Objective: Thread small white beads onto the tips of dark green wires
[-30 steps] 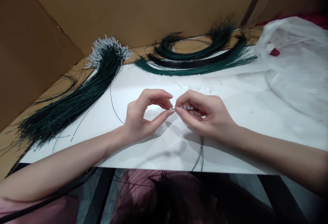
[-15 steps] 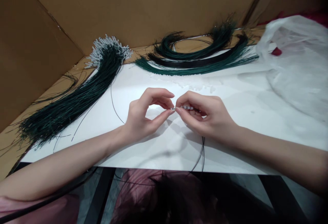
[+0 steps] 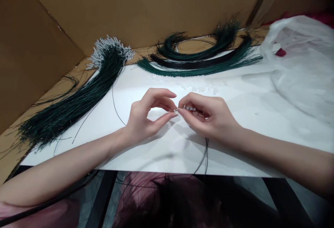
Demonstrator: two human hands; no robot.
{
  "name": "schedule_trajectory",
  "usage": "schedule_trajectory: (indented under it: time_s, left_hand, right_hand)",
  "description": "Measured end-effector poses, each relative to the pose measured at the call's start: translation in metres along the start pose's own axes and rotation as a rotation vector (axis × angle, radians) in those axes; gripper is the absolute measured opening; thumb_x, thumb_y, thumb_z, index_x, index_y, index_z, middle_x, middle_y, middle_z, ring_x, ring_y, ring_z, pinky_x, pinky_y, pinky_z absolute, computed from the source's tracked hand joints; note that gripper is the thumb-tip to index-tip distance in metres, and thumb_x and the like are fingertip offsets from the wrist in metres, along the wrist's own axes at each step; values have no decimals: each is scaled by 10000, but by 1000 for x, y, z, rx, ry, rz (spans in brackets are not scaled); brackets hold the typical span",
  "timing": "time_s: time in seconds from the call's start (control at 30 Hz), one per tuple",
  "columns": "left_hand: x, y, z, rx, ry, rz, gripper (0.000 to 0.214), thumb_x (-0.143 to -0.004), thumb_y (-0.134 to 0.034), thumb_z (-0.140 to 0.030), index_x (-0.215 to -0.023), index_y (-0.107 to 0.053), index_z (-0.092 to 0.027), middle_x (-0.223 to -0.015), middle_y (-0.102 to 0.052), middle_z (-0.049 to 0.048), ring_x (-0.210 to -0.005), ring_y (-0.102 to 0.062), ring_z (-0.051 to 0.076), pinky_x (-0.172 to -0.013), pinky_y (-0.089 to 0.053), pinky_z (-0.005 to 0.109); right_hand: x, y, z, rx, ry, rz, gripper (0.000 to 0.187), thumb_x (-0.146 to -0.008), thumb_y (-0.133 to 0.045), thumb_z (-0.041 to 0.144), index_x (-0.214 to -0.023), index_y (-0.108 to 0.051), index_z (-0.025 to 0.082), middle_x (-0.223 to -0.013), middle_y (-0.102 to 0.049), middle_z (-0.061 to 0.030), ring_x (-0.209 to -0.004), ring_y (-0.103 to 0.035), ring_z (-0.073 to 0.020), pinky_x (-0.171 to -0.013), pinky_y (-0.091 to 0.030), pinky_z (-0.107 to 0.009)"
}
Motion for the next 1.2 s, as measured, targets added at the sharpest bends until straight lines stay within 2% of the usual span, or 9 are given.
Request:
schedule_trajectory:
  time_s: [0.23, 0.6, 0.8, 0.87, 1.03, 1.2]
  left_hand:
    - [-1, 2, 1, 10, 39, -2, 532, -741, -746, -19, -1207, -529, -157, -970, -632, 41, -881, -687, 151, -818, -610, 302]
    - [-2, -1, 3, 20, 37, -3, 454, -792, -702, -46, -1190, -539, -192, -975, -612, 23, -844, -671, 119, -771, -590, 253]
    - [-2, -1, 4, 30, 58, -11, 447, -795, -702, -60, -1186, -534, -192, -952, -617, 22, -841, -669, 121, -764, -583, 248]
    - [-2, 0, 4, 25, 63, -10, 444, -798, -700, -67, -1186, -529, -199, -933, -619, 14, -834, -666, 117, -759, -580, 246]
    - [-3, -1, 5, 20, 73, -4, 433, -805, -699, -85, -1184, -525, -201, -917, -618, 9, -829, -659, 112, -760, -578, 239]
    - [-2, -3, 4, 40, 69, -9, 442, -790, -711, -73, -1176, -536, -198, -959, -607, 16, -814, -649, 99, -758, -581, 231]
  right_hand:
    - [-1, 0, -4, -30, -44, 3, 57, -866, -595, 113, -821, -589, 147, -601, -455, 59, -506, -342, -40, -483, -300, -192]
    - [-1, -2, -6, -44, -57, 17, 77, -865, -591, 111, -807, -580, 161, -592, -429, 64, -504, -330, -45, -480, -290, -199]
    - [2, -5, -12, -159, -165, 48, 12, -896, -556, 173, -896, -568, 169, -586, -427, 64, -482, -332, -58, -464, -272, -221]
    - [3, -7, -15, -216, -210, 62, 51, -917, -512, 174, -943, -555, 171, -577, -415, 68, -475, -336, -66, -458, -266, -226]
    - [3, -8, -16, -222, -189, 80, 39, -903, -511, 147, -923, -531, 174, -629, -521, 36, -517, -417, -84, -476, -300, -231]
    - [4, -13, -13, -217, -150, 117, 85, -884, -512, 112, -938, -505, 178, -655, -560, 30, -560, -508, -96, -499, -335, -223]
Point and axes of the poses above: each hand's wrist, its own x-axis away from the middle knuckle, its own y-axis out of the back of the hand, z = x × y, the point moved 9 cm from there along -x, towards the middle knuckle
